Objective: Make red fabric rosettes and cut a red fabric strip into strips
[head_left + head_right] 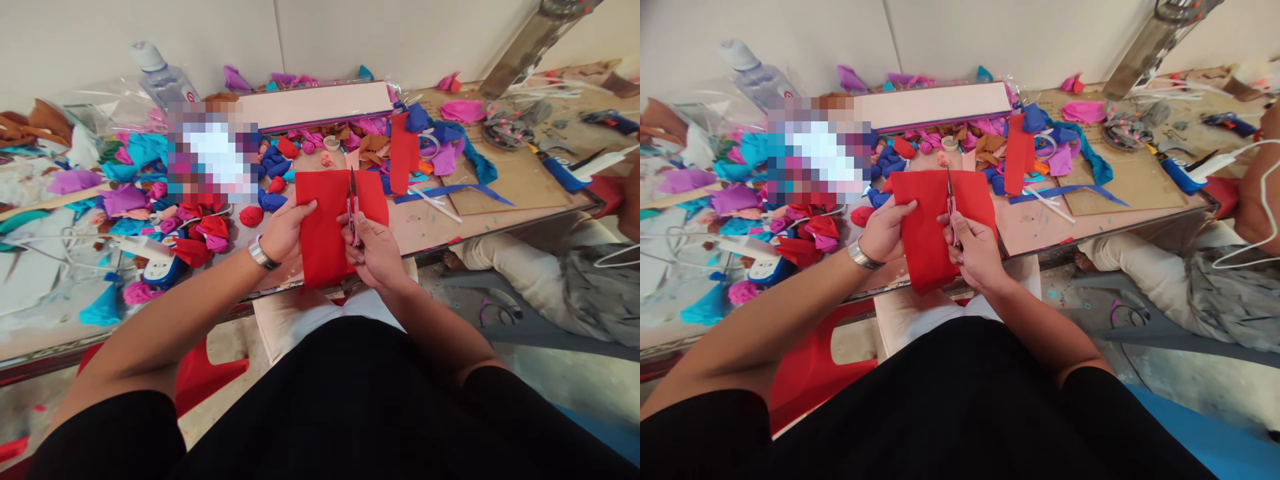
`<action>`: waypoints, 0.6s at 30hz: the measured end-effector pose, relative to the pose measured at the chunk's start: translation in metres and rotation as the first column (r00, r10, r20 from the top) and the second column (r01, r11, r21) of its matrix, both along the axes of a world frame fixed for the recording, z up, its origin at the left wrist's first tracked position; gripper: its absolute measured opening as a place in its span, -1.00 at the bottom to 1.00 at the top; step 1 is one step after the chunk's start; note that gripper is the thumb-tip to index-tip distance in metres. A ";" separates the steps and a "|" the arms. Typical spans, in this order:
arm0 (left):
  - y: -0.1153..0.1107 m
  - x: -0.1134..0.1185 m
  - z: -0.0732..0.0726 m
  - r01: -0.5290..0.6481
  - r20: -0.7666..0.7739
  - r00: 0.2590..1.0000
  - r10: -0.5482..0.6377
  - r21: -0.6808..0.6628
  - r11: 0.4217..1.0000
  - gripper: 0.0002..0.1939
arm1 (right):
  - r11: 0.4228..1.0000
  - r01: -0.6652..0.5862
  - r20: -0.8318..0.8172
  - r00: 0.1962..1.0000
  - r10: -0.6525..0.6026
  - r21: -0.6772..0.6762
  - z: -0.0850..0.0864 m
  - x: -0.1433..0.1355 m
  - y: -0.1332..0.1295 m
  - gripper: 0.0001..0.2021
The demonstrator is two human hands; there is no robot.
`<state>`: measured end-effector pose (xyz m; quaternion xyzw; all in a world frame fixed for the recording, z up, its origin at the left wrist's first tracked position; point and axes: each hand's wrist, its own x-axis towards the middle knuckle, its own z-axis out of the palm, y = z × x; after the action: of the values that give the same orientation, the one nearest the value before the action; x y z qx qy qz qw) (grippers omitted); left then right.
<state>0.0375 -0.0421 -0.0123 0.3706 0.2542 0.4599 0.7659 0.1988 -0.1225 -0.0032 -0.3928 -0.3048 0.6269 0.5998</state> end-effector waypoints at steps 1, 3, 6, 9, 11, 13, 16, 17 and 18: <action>0.001 0.000 0.000 -0.002 0.005 1.000 0.002 -0.004 1.000 -0.49 | 1.000 -0.002 -0.004 1.000 0.002 0.005 0.000 0.000 0.002 -0.48; 0.001 0.001 0.001 -0.013 0.011 1.000 0.013 -0.005 1.000 -0.49 | 1.000 -0.006 -0.007 1.000 0.006 0.014 0.000 0.001 0.008 -0.46; 0.002 0.002 0.003 -0.031 0.012 0.999 0.031 -0.003 1.000 -0.51 | 1.000 -0.012 0.014 1.000 0.012 0.009 0.001 0.001 0.015 -0.48; 0.003 0.003 0.003 -0.044 0.015 0.999 0.044 0.000 0.999 -0.55 | 1.000 -0.015 0.038 0.999 0.015 -0.002 0.003 0.000 0.022 -0.49; 0.004 0.004 0.004 -0.058 0.005 0.998 0.058 0.005 0.998 -0.58 | 1.000 -0.016 0.045 0.999 0.016 -0.001 0.003 0.000 0.025 -0.49; 0.005 0.004 0.004 -0.070 -0.011 0.997 0.070 0.005 0.998 -0.62 | 1.000 -0.016 0.053 0.998 0.016 -0.002 0.003 -0.001 0.029 -0.50; 0.007 0.005 0.004 -0.079 -0.024 0.997 0.079 -0.008 0.997 -0.63 | 1.000 -0.018 0.067 0.998 0.019 -0.016 0.000 -0.001 0.033 -0.52; 0.008 0.005 0.004 -0.078 -0.024 0.997 0.078 -0.013 0.997 -0.63 | 1.000 -0.021 0.070 0.997 0.023 -0.019 -0.002 -0.001 0.034 -0.52; 0.008 0.005 0.003 -0.076 -0.023 0.997 0.075 -0.018 0.997 -0.64 | 0.999 -0.026 0.070 0.997 0.027 -0.019 -0.004 -0.001 0.035 -0.52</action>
<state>0.0423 -0.0339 -0.0089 0.3585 0.2808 0.4819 0.7486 0.1978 -0.0873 -0.0068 -0.4161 -0.3251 0.6233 0.5768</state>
